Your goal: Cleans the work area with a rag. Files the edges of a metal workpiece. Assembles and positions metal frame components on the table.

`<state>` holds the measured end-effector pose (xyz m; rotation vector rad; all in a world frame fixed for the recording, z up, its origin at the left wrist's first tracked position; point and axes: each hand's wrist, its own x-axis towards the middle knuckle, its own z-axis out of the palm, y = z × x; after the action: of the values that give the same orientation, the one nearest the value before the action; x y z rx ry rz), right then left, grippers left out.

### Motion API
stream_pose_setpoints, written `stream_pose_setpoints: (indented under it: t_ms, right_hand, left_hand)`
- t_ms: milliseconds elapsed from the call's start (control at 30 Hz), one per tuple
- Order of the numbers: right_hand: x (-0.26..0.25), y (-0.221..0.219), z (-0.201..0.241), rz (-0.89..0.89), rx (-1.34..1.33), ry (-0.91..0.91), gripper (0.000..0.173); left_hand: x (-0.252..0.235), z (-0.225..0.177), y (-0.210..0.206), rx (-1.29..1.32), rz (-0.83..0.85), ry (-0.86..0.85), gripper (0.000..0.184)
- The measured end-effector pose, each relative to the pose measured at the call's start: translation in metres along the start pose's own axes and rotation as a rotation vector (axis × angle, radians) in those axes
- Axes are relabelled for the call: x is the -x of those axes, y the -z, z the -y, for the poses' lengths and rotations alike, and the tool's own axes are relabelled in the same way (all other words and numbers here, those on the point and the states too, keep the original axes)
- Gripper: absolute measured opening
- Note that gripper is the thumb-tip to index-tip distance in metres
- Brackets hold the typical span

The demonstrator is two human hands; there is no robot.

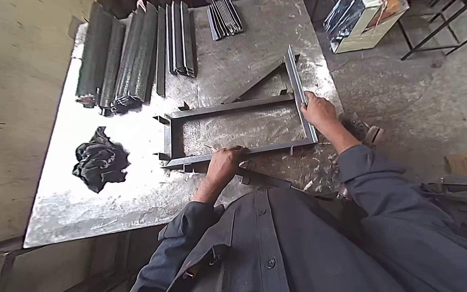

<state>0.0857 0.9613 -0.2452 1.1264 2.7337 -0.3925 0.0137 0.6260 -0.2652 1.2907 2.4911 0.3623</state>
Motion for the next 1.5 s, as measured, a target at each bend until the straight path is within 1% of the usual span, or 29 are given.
stream_pose_setpoints:
  t_ms: [167,367,467,567,633,667,700,767,800,833,900,967,1033,1100,1200,1267,1300,1367,1400,1433,1500]
  right_hand:
    - [0.001,-0.002,0.002,-0.008,-0.025,-0.033,0.045]
    - [-0.002,-0.008,0.003,-0.027,0.019,-0.059,0.042]
    - [-0.003,-0.012,-0.002,-0.059,0.008,-0.035,0.042]
    - [0.003,-0.009,0.001,-0.022,0.031,-0.021,0.05]
    - [0.01,-0.003,-0.005,-0.06,0.022,-0.022,0.06]
    - [0.019,0.003,-0.006,-0.098,0.018,-0.014,0.063]
    - [0.031,0.009,-0.005,-0.147,0.002,0.003,0.064]
    - [0.058,0.021,0.004,-0.224,-0.046,0.036,0.063]
    - [0.07,0.025,0.011,-0.251,-0.076,0.047,0.061]
    - [0.079,0.026,0.019,-0.273,-0.102,0.058,0.057]
    - [0.096,0.021,0.036,-0.295,-0.142,0.094,0.052]
    - [0.114,0.008,0.052,-0.301,-0.169,0.152,0.052]
    - [0.134,-0.008,0.068,-0.32,-0.163,0.224,0.051]
    - [0.154,-0.024,0.084,-0.36,-0.138,0.31,0.049]
    - [0.179,-0.043,0.096,-0.392,-0.106,0.369,0.049]
    - [0.192,-0.049,0.102,-0.394,-0.094,0.373,0.048]
    - [0.197,-0.05,0.104,-0.397,-0.089,0.367,0.048]
    - [0.205,-0.05,0.107,-0.41,-0.077,0.351,0.047]
    - [0.206,-0.049,0.109,-0.424,-0.07,0.35,0.046]
    - [0.206,-0.048,0.11,-0.431,-0.057,0.35,0.045]
    - [0.202,-0.045,0.111,-0.437,-0.015,0.367,0.043]
  left_hand:
    - [-0.002,0.002,-0.001,-0.016,0.0,-0.031,0.034]
    - [-0.004,-0.003,0.008,-0.049,0.118,-0.032,0.033]
    - [-0.006,-0.003,0.009,-0.004,0.131,-0.067,0.029]
    - [-0.002,0.005,0.024,0.103,0.183,-0.112,0.026]
    - [0.001,0.018,0.046,0.209,0.183,-0.135,0.037]
    - [0.006,0.028,0.062,0.281,0.147,-0.123,0.043]
    - [0.013,0.042,0.081,0.367,0.079,-0.098,0.045]
    - [0.021,0.084,0.117,0.478,-0.133,-0.035,0.036]
    - [0.021,0.111,0.135,0.488,-0.236,0.008,0.031]
    - [0.017,0.142,0.152,0.481,-0.302,0.074,0.027]
    - [-0.005,0.209,0.183,0.374,-0.344,0.276,0.026]
    - [-0.027,0.265,0.203,0.273,-0.342,0.486,0.028]
    - [-0.048,0.313,0.211,0.174,-0.342,0.6,0.029]
    - [-0.063,0.347,0.217,0.07,-0.321,0.663,0.026]
    - [-0.08,0.376,0.224,-0.057,-0.234,0.724,0.027]
    - [-0.085,0.385,0.226,-0.092,-0.168,0.755,0.028]
    - [-0.086,0.385,0.229,-0.09,-0.134,0.765,0.029]
    - [-0.085,0.372,0.243,-0.045,-0.041,0.789,0.033]
    - [-0.088,0.37,0.247,-0.041,-0.038,0.802,0.033]
    - [-0.096,0.374,0.244,-0.066,-0.082,0.809,0.032]
    - [-0.122,0.388,0.23,-0.123,-0.23,0.759,0.03]
